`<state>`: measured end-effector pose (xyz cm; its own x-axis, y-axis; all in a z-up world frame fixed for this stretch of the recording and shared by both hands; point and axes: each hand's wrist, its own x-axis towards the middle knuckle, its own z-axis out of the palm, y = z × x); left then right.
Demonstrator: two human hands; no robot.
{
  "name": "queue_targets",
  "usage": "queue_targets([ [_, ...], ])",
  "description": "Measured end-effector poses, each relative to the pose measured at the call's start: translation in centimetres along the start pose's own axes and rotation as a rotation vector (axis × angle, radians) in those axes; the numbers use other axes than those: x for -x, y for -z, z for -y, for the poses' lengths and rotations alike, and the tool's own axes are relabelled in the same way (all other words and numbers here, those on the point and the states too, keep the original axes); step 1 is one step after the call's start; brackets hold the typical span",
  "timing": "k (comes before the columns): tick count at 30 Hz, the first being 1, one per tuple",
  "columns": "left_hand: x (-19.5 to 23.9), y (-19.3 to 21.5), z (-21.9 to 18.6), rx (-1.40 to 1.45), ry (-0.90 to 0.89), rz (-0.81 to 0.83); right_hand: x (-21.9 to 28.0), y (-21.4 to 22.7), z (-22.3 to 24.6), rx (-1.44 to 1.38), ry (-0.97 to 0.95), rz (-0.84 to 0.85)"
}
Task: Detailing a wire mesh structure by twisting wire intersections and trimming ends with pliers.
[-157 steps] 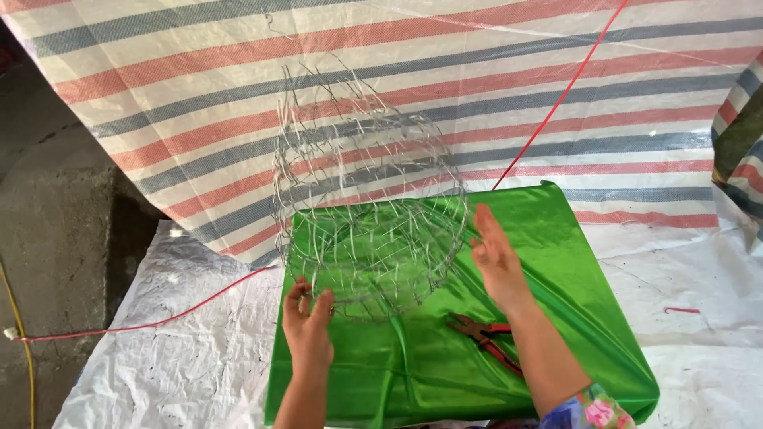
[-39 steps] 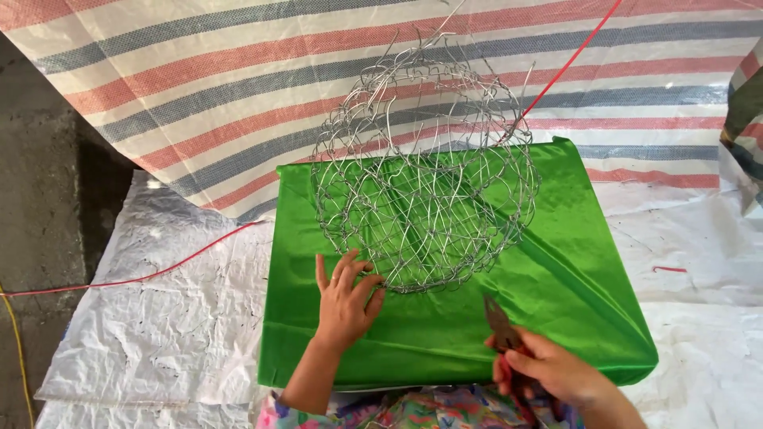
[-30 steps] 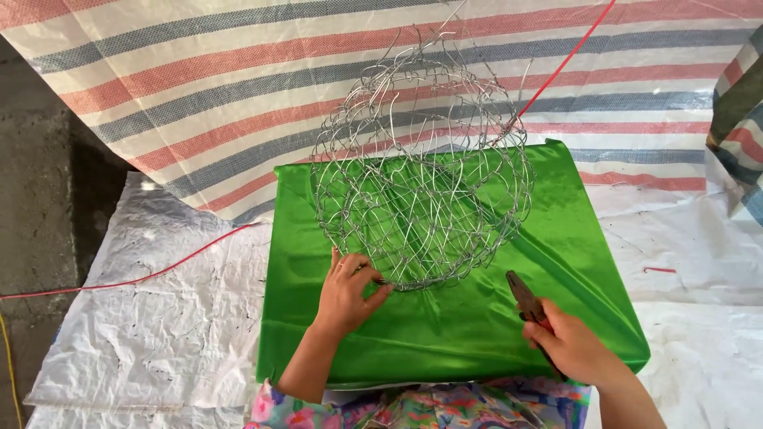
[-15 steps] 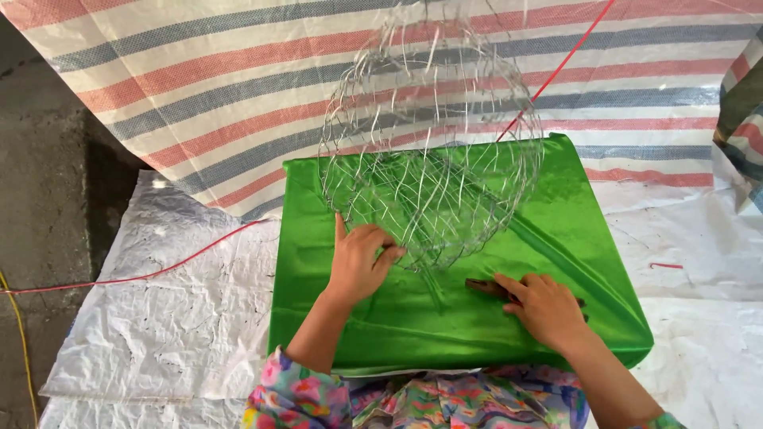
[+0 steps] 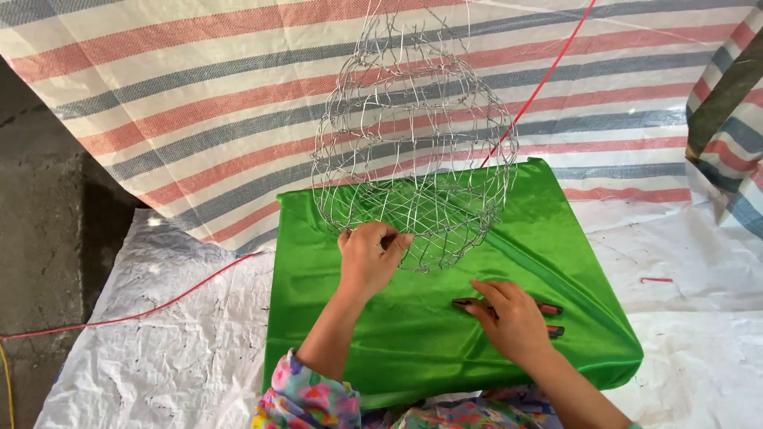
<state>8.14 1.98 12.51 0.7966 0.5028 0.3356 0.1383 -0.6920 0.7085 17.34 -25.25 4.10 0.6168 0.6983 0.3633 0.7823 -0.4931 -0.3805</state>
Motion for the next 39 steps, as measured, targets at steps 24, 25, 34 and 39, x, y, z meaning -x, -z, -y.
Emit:
queue_targets([
  [24, -0.1, 0.7, -1.9, -0.016, 0.183, 0.301, -8.7, 3.3, 9.7, -0.218, -0.215, 0.062],
  [25, -0.1, 0.6, -1.9, -0.017, 0.184, 0.302, -8.8, 3.4, 9.7, -0.219, -0.216, 0.062],
  [34, 0.3, -0.3, -2.4, -0.021, 0.133, 0.223, -8.7, 3.4, 8.7, -0.359, -0.260, 0.034],
  [39, 0.2, -0.9, -2.7, -0.008, 0.118, 0.198, -8.9, 3.5, 8.0, -0.387, -0.288, -0.002],
])
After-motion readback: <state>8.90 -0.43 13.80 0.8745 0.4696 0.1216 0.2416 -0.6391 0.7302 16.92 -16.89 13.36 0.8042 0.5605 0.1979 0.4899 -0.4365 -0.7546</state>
